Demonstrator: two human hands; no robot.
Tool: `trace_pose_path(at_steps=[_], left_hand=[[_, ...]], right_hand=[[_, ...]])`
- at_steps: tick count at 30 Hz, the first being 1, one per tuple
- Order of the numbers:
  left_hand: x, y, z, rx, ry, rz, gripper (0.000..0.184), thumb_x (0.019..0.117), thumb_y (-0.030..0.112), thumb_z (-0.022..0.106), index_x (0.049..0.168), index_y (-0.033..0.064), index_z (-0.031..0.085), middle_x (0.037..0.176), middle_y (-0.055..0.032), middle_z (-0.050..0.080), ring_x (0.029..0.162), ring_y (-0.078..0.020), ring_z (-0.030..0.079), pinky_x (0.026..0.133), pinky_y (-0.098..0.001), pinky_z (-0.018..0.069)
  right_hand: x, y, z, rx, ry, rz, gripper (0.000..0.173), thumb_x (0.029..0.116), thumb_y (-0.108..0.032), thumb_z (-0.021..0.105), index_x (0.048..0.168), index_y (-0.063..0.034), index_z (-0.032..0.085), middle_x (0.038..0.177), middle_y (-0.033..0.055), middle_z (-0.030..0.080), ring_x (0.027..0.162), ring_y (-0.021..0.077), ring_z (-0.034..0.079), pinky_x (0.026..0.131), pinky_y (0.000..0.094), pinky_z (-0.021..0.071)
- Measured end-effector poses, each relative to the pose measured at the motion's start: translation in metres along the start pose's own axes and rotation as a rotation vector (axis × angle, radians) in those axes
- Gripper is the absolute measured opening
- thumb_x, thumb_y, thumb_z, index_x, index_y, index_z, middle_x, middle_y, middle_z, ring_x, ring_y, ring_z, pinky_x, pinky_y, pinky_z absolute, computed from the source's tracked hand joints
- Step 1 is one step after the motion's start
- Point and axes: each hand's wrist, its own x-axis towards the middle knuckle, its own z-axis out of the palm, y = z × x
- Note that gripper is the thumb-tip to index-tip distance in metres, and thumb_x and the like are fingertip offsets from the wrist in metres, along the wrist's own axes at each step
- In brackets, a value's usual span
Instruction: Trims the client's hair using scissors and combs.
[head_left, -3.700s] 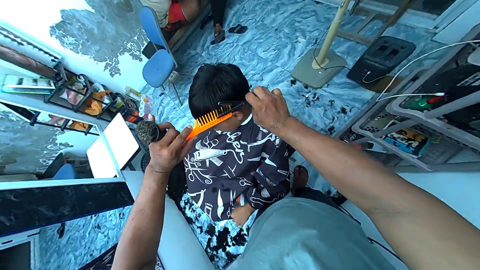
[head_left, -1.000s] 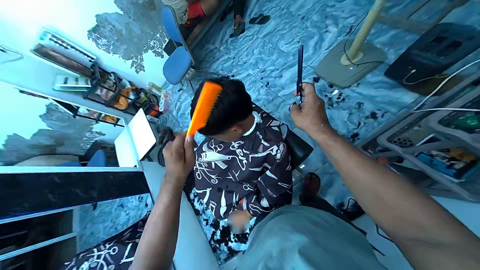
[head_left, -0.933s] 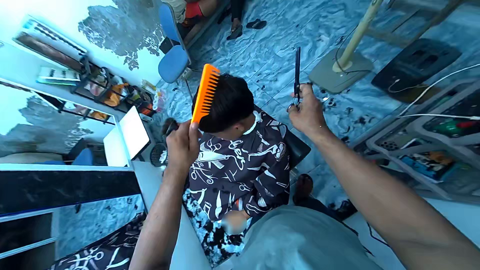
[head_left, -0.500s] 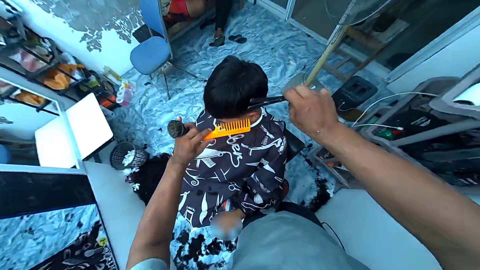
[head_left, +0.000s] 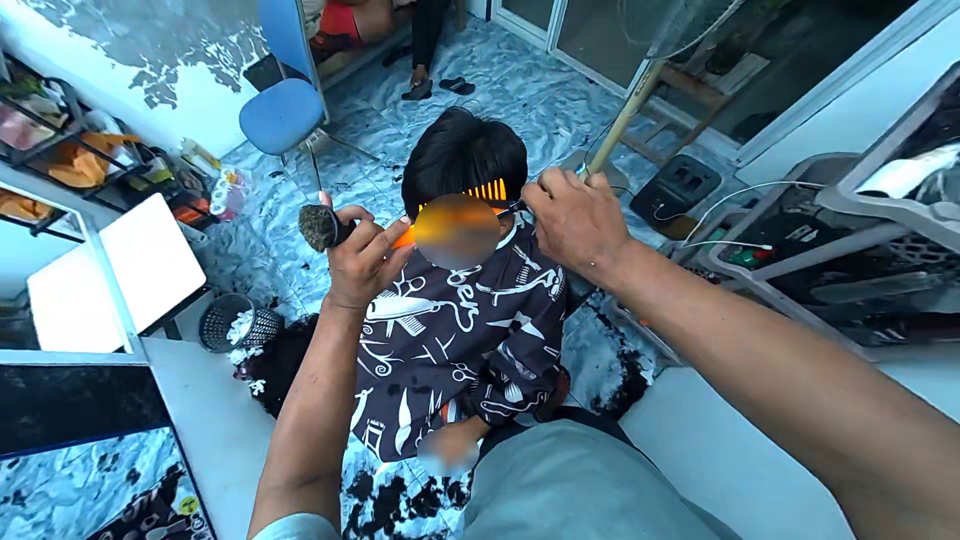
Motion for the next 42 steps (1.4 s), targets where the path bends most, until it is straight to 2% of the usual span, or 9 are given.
trace_pose_path(at_steps=[17, 20, 23, 26, 30, 32, 34, 36, 42], left_hand=[[0.006, 0.003, -0.005, 0.036, 0.023, 0.011, 0.035, 0.0897, 0.033, 0.081, 0.119, 0.0136, 0.076, 0.068, -0.0069, 0.056, 0.078, -0.0242, 0.061, 0.112, -0.0611, 0.0323], [0.01, 0.006, -0.005, 0.039, 0.066, -0.2, 0.032, 0.0957, 0.028, 0.075, 0.119, 0.0048, 0.074, 0.083, -0.0146, 0.067, 0.089, -0.0265, 0.065, 0.112, -0.0577, 0.0359], [0.043, 0.018, -0.003, -0.059, 0.106, -0.579, 0.035, 0.1115, 0.02, 0.043, 0.107, -0.0045, 0.067, 0.082, -0.0098, 0.069, 0.076, -0.0143, 0.066, 0.082, -0.0367, 0.0537], [0.061, 0.025, 0.002, -0.296, -0.132, -0.565, 0.039, 0.1126, 0.022, 0.036, 0.115, -0.005, 0.065, 0.081, -0.0073, 0.071, 0.07, -0.0118, 0.067, 0.07, -0.034, 0.0587], [0.012, 0.003, -0.002, -0.284, -0.491, -0.246, 0.039, 0.1102, 0.03, 0.043, 0.118, 0.0031, 0.069, 0.087, -0.0131, 0.069, 0.081, -0.0253, 0.068, 0.082, -0.0491, 0.0554], [-0.028, 0.001, -0.007, -0.186, -0.512, -0.124, 0.043, 0.1079, 0.041, 0.048, 0.123, 0.0102, 0.073, 0.089, -0.0145, 0.07, 0.095, -0.0305, 0.068, 0.109, -0.0576, 0.0419], [-0.057, 0.005, -0.003, -0.118, -0.467, -0.067, 0.042, 0.1048, 0.046, 0.055, 0.126, 0.0142, 0.072, 0.089, -0.0139, 0.067, 0.103, -0.0324, 0.065, 0.119, -0.0608, 0.0273], [-0.068, 0.006, 0.004, -0.058, -0.405, -0.069, 0.039, 0.1021, 0.045, 0.061, 0.126, 0.0162, 0.072, 0.09, -0.0128, 0.066, 0.106, -0.0313, 0.063, 0.119, -0.0593, 0.026], [-0.053, -0.015, 0.009, 0.025, -0.231, -0.125, 0.031, 0.0979, 0.039, 0.071, 0.121, 0.0186, 0.075, 0.086, -0.0118, 0.064, 0.098, -0.0299, 0.062, 0.112, -0.0583, 0.0343]], right_hand=[[0.01, -0.007, -0.016, 0.0, -0.01, -0.024, 0.018, 0.096, 0.001, 0.058, 0.113, -0.0041, 0.062, 0.104, 0.0206, 0.063, 0.093, 0.04, 0.067, 0.071, 0.0538, 0.0512], [0.007, -0.008, -0.018, 0.104, -0.05, 0.091, 0.025, 0.096, -0.008, 0.057, 0.121, -0.0042, 0.061, 0.113, 0.0213, 0.064, 0.094, 0.0412, 0.068, 0.07, 0.0578, 0.0524], [0.007, 0.0, -0.018, 0.302, -0.065, 0.316, 0.03, 0.0972, -0.012, 0.055, 0.126, -0.0016, 0.056, 0.113, 0.0235, 0.066, 0.091, 0.0452, 0.07, 0.071, 0.0649, 0.0553], [0.008, 0.016, -0.012, 0.423, 0.023, 0.452, 0.034, 0.0953, -0.01, 0.055, 0.128, -0.0004, 0.055, 0.108, 0.0234, 0.068, 0.097, 0.0434, 0.069, 0.078, 0.0661, 0.0542], [0.001, 0.037, -0.008, 0.429, 0.027, 0.506, 0.039, 0.0922, -0.012, 0.06, 0.128, 0.0008, 0.052, 0.109, 0.0228, 0.068, 0.101, 0.0408, 0.068, 0.082, 0.0638, 0.0537], [-0.005, 0.042, -0.009, 0.373, -0.003, 0.479, 0.04, 0.0923, -0.013, 0.063, 0.128, 0.0011, 0.053, 0.114, 0.0243, 0.067, 0.104, 0.0426, 0.068, 0.085, 0.0643, 0.0536], [-0.007, 0.039, -0.01, 0.269, -0.065, 0.404, 0.037, 0.0957, -0.013, 0.061, 0.131, -0.0016, 0.057, 0.119, 0.0265, 0.065, 0.104, 0.0482, 0.067, 0.082, 0.0681, 0.0533], [-0.005, 0.03, -0.013, 0.125, -0.104, 0.272, 0.031, 0.0985, -0.006, 0.052, 0.129, -0.003, 0.06, 0.117, 0.0295, 0.064, 0.094, 0.0539, 0.066, 0.071, 0.0707, 0.0511], [-0.002, 0.009, 0.003, -0.106, -0.113, -0.105, 0.022, 0.097, 0.003, 0.055, 0.118, -0.0008, 0.059, 0.113, 0.027, 0.061, 0.107, 0.049, 0.062, 0.08, 0.0653, 0.048]])
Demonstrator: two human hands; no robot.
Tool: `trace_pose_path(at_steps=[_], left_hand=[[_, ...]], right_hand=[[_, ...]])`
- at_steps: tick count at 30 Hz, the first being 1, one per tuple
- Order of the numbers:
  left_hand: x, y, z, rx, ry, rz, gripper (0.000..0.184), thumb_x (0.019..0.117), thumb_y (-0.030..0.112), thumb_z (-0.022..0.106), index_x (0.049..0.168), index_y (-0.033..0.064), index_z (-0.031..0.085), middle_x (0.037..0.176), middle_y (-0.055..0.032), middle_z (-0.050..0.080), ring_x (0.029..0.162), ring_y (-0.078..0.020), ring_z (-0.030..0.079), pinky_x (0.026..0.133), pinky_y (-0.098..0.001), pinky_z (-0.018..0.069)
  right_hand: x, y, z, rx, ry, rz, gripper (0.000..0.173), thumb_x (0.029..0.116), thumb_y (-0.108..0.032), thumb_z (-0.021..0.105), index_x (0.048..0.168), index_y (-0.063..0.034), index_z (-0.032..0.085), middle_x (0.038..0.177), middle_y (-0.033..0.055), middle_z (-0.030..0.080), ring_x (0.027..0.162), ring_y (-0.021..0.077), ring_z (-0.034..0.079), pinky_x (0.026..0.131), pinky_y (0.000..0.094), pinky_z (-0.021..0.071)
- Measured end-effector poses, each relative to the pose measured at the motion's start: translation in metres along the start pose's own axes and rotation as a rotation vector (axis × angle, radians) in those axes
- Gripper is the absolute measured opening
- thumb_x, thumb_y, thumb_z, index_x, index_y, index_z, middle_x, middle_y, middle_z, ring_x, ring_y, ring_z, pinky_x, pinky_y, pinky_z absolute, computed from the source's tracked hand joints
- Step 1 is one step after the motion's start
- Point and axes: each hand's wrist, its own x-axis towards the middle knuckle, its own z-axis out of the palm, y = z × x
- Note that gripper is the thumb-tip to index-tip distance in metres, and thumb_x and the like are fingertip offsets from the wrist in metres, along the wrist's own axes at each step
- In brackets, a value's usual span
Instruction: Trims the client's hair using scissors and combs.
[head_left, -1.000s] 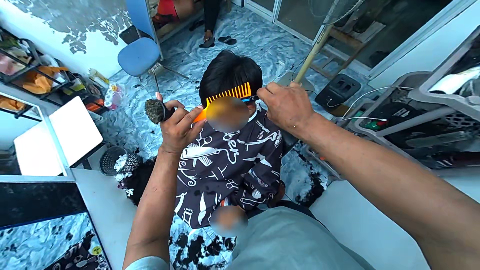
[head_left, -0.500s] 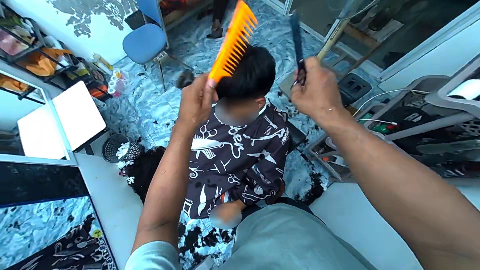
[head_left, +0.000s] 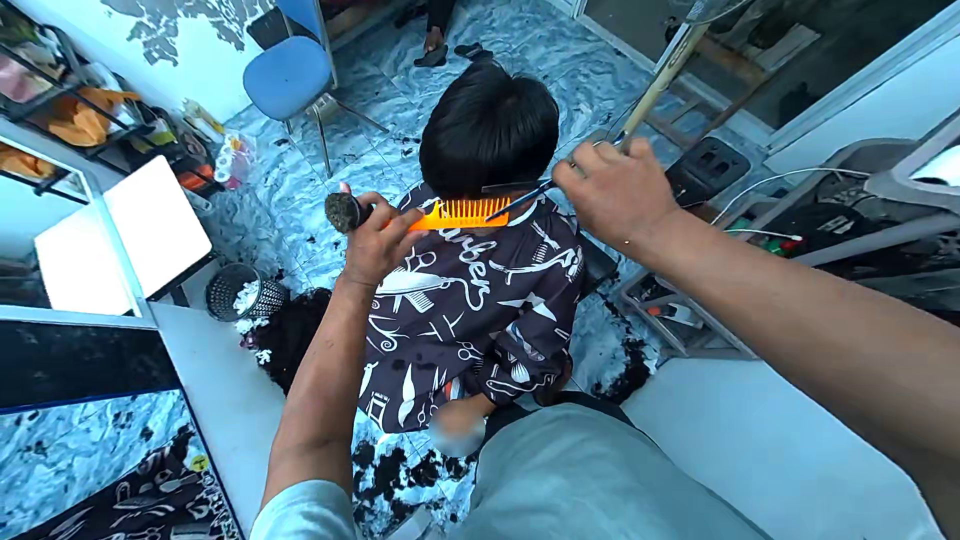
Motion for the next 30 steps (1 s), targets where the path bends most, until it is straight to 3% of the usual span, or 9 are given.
trace_pose_path(at_steps=[4, 9, 14, 18, 21, 24, 28, 30], left_hand=[[0.021, -0.003, -0.005, 0.049, 0.165, 0.031, 0.03, 0.0956, 0.038, 0.074, 0.12, 0.0201, 0.075, 0.081, -0.0094, 0.061, 0.095, -0.0265, 0.061, 0.114, -0.0587, 0.0303], [0.026, 0.002, -0.012, 0.059, 0.211, 0.07, 0.032, 0.0951, 0.038, 0.075, 0.121, 0.0192, 0.075, 0.081, -0.0089, 0.059, 0.093, -0.0264, 0.061, 0.113, -0.0594, 0.0296], [0.023, 0.004, -0.016, 0.054, 0.218, 0.054, 0.033, 0.094, 0.038, 0.076, 0.122, 0.0192, 0.075, 0.08, -0.0089, 0.059, 0.093, -0.026, 0.061, 0.113, -0.0623, 0.0285], [0.024, 0.01, -0.021, 0.037, 0.212, 0.047, 0.034, 0.0937, 0.036, 0.077, 0.122, 0.017, 0.074, 0.078, -0.0094, 0.058, 0.089, -0.0264, 0.061, 0.113, -0.0595, 0.031], [0.024, 0.011, -0.022, 0.029, 0.218, 0.05, 0.034, 0.0934, 0.036, 0.077, 0.121, 0.0159, 0.075, 0.077, -0.0099, 0.058, 0.088, -0.0264, 0.061, 0.113, -0.0588, 0.0317], [0.023, 0.011, -0.023, 0.039, 0.217, 0.043, 0.035, 0.0936, 0.036, 0.077, 0.122, 0.0166, 0.074, 0.077, -0.0096, 0.057, 0.088, -0.0263, 0.061, 0.113, -0.0594, 0.0311], [0.024, 0.011, -0.022, 0.051, 0.223, 0.045, 0.035, 0.0932, 0.037, 0.077, 0.122, 0.0178, 0.075, 0.076, -0.0089, 0.056, 0.087, -0.0256, 0.06, 0.112, -0.0599, 0.0307], [0.023, 0.011, -0.021, 0.062, 0.224, 0.044, 0.035, 0.0929, 0.037, 0.078, 0.123, 0.0187, 0.074, 0.076, -0.0082, 0.056, 0.087, -0.0255, 0.06, 0.113, -0.0621, 0.0286]], right_hand=[[0.001, -0.019, 0.004, -0.023, 0.012, -0.014, 0.021, 0.0976, -0.002, 0.057, 0.119, 0.0006, 0.06, 0.109, 0.0267, 0.062, 0.101, 0.048, 0.064, 0.075, 0.0619, 0.0488], [-0.002, -0.028, -0.004, 0.019, -0.01, 0.05, 0.02, 0.0989, 0.0, 0.054, 0.118, 0.0013, 0.059, 0.103, 0.0263, 0.065, 0.089, 0.0449, 0.068, 0.072, 0.059, 0.0506], [-0.003, -0.03, -0.003, 0.017, 0.009, 0.076, 0.024, 0.0965, 0.0, 0.055, 0.12, -0.0027, 0.059, 0.11, 0.0238, 0.06, 0.103, 0.0456, 0.063, 0.074, 0.0593, 0.0485], [-0.003, -0.03, -0.005, 0.061, 0.031, 0.079, 0.021, 0.0955, 0.001, 0.059, 0.117, -0.0011, 0.061, 0.104, 0.0242, 0.065, 0.091, 0.0437, 0.068, 0.071, 0.0589, 0.05], [-0.002, -0.029, -0.004, 0.048, 0.061, 0.087, 0.022, 0.0955, 0.0, 0.056, 0.118, -0.0022, 0.059, 0.108, 0.0236, 0.062, 0.098, 0.0443, 0.065, 0.073, 0.0586, 0.0478], [-0.001, -0.028, -0.004, 0.043, 0.055, 0.1, 0.021, 0.0952, 0.001, 0.058, 0.116, -0.0014, 0.06, 0.104, 0.0236, 0.065, 0.091, 0.0429, 0.068, 0.074, 0.0584, 0.0493], [0.001, -0.028, -0.004, 0.026, 0.072, 0.114, 0.022, 0.0945, 0.001, 0.057, 0.116, -0.0028, 0.061, 0.107, 0.0223, 0.063, 0.096, 0.0421, 0.065, 0.076, 0.0575, 0.048], [0.001, -0.03, -0.006, 0.034, 0.053, 0.122, 0.021, 0.0953, 0.001, 0.057, 0.115, -0.0019, 0.062, 0.104, 0.0233, 0.065, 0.091, 0.0428, 0.068, 0.074, 0.059, 0.0494]])
